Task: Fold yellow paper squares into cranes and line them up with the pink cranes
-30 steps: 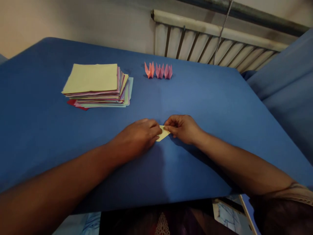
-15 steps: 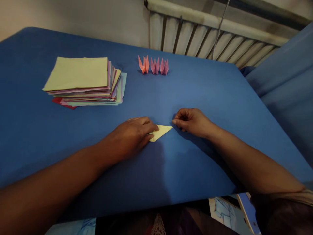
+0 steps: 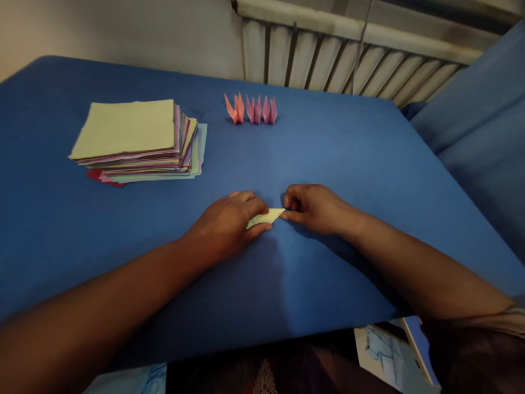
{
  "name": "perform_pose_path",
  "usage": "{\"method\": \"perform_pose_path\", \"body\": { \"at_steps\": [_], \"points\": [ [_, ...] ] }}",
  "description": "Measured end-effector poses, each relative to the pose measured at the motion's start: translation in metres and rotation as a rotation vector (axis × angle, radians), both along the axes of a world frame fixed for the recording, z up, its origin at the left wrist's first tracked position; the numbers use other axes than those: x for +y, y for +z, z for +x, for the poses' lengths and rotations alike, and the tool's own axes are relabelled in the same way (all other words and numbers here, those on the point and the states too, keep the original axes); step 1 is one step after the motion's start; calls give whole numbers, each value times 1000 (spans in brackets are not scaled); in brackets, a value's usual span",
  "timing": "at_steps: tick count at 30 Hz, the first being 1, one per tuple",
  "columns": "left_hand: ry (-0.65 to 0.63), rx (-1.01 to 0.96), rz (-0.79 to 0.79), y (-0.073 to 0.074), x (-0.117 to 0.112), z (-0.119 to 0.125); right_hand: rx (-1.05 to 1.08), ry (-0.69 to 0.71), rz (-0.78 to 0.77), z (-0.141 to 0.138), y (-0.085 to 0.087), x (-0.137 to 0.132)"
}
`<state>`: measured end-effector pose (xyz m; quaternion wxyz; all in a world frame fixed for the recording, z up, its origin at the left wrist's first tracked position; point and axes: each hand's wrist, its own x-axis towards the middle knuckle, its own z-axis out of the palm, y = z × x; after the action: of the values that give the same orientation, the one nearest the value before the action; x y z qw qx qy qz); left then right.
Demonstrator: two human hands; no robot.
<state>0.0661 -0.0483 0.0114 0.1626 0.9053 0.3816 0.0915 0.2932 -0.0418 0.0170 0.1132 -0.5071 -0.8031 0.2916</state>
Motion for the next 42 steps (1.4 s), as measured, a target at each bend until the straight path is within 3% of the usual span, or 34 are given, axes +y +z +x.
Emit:
{"method": "perform_pose_path", "body": {
  "at_steps": [3,8,10,13,20,28,42],
  "points": [
    [69,-2,-80,0,1,-1,62,83,32,8,-2,-8],
    [99,-58,-149,-3,1,-5,98,195,390,21,-18,-39],
    [88,-79,-147,-5,0,-6,24,271,441,22,-22,-46],
    [83,-85,-126,-5,-2,-8,-89,335,428,20,-22,-47],
    [25,113,46,6,-10,-4,-183,291,387,17,-16,-42],
    [182,37,-124,5,-6,4,-207,345,458,18,-17,-43],
    [233,-94,-235,1,0,5,-243,341,459,18,-20,-43]
  ]
}}
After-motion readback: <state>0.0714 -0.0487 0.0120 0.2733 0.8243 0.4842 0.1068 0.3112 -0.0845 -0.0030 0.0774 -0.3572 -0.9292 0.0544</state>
